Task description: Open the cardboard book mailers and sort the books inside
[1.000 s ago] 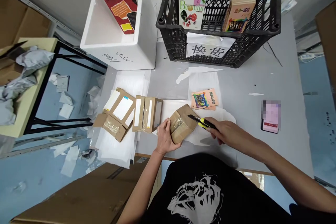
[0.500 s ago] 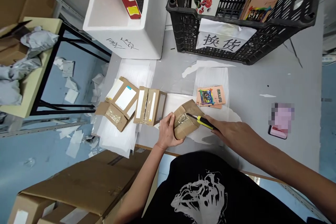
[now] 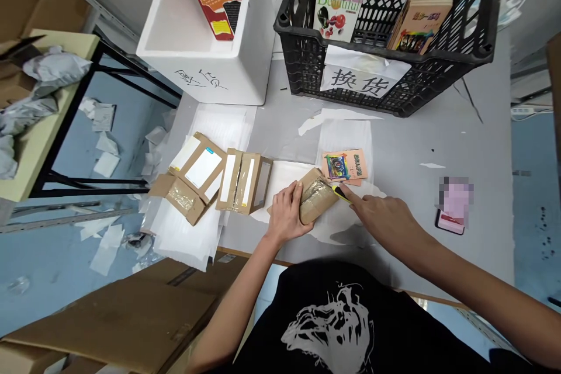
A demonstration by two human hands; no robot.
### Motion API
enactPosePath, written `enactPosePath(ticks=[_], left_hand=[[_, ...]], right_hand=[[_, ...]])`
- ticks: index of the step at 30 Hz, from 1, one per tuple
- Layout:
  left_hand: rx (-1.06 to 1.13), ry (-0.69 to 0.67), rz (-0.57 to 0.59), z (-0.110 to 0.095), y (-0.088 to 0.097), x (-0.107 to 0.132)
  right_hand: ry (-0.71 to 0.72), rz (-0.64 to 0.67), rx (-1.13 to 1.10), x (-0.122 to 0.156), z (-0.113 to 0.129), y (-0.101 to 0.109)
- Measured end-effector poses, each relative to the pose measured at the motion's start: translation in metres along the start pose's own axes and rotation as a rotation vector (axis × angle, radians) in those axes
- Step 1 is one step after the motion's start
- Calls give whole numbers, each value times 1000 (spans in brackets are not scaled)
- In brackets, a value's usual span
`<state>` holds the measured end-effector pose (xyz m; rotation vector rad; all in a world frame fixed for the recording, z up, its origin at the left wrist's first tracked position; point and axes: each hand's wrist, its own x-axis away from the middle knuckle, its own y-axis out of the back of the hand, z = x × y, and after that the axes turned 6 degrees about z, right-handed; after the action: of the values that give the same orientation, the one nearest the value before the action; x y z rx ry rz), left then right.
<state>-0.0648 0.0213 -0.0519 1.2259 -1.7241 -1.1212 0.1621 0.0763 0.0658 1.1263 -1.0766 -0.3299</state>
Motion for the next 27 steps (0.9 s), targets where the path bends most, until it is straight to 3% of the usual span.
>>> enactPosePath(ticks=[5, 12, 17, 27], left_hand=[[-5, -14, -20, 1, 0, -1], [-20, 3, 37, -3, -1, -9], [-20, 35, 62, -5, -1, -11], [-46, 54, 109, -8, 4, -13]], right_hand=[[-14, 18, 26, -3, 3, 4], [-72, 37, -29, -12, 13, 17], [-72, 120, 15, -13, 17, 24], [-80, 207, 62, -5, 23, 23]])
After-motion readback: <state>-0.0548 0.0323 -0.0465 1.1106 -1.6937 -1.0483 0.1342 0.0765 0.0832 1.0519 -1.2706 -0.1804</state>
